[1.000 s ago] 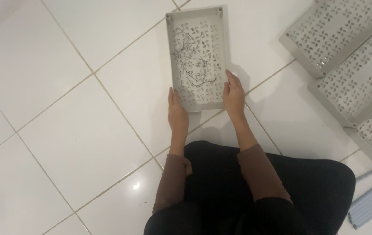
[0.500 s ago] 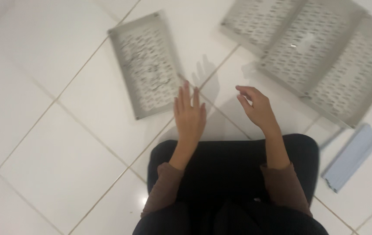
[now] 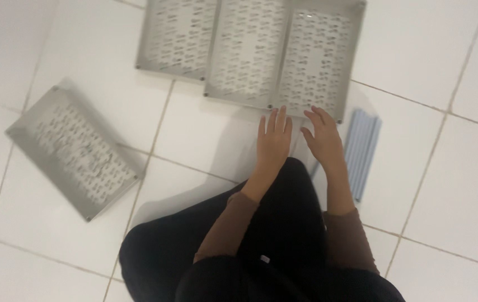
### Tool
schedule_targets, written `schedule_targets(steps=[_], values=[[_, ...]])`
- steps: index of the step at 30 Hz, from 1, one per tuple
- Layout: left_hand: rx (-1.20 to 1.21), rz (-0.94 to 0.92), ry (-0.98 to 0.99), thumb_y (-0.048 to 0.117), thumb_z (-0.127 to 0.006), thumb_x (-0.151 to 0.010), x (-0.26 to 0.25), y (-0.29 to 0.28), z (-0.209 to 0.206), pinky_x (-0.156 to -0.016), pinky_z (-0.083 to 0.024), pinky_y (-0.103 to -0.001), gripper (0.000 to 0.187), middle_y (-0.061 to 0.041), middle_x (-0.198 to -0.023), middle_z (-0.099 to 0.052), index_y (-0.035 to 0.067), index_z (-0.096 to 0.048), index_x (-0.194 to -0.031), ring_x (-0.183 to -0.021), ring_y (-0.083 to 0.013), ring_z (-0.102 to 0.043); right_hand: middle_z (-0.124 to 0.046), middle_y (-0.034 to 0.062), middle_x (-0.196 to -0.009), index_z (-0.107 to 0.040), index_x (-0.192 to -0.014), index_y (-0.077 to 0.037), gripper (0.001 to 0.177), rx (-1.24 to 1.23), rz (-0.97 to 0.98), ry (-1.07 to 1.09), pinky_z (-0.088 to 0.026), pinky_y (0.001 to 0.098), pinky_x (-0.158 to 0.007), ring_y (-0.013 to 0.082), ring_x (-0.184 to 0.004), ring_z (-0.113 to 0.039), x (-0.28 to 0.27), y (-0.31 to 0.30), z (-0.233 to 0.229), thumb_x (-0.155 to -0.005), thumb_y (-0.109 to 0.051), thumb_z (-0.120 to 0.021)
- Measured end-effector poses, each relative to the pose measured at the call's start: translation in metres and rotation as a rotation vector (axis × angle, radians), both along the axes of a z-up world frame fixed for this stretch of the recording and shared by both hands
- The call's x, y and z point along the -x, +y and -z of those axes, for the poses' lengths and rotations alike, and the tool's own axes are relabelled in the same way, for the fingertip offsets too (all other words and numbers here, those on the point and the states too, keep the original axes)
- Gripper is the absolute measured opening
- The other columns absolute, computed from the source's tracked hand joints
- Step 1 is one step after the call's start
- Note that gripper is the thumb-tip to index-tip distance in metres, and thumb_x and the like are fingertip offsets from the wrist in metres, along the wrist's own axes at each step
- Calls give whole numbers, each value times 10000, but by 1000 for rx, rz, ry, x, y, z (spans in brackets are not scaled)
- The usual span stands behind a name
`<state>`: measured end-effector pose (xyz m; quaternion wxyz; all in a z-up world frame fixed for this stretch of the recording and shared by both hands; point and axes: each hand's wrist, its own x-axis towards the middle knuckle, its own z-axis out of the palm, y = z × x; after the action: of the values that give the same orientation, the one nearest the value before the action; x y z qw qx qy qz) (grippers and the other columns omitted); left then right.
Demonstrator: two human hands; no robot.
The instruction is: The person assembles a modular shelving unit by inserting grey plastic rods into the corner holes of perforated grey plastic panels. They connect multiple panels together to form a box-like structure, repeating the process for several units.
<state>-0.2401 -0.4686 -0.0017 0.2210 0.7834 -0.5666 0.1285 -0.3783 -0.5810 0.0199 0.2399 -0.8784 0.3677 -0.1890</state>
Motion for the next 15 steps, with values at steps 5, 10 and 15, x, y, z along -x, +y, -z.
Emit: schedule_targets(steps=[5, 10, 15], values=[[-20, 101, -90, 139, -723, -977, 10, -61, 37, -1268, -481, -558, 348, -171, -1547, -660, 37, -762, -1307, -1439, -336, -641, -670, 171, -1530, -675, -1488, -83, 646, 237, -11, 71, -501, 555, -1200, 402, -1435, -596, 22, -24, 44, -864, -59, -839], [-59, 117, -128, 169, -705, -931, 3, -74, 58, -1163, -523, -505, 279, -134, -1310, -721, 76, -760, -1188, -1256, -313, -691, -737, 129, -1401, -715, -1442, -84, 519, 297, 14, 57, -490, 581, -1208, 343, -1355, -668, 17, -22, 70, -927, -29, -744], [-194, 181, -43, 159, -719, -981, 0, -68, 49, -923, -545, -437, 19, -36, -930, -697, 160, -738, -985, -960, -251, -690, -817, 86, -1130, -827, -1164, -108, 273, 203, 61, -38, -569, 466, -1005, 306, -1114, -759, 11, -18, 56, -986, 0, -650]])
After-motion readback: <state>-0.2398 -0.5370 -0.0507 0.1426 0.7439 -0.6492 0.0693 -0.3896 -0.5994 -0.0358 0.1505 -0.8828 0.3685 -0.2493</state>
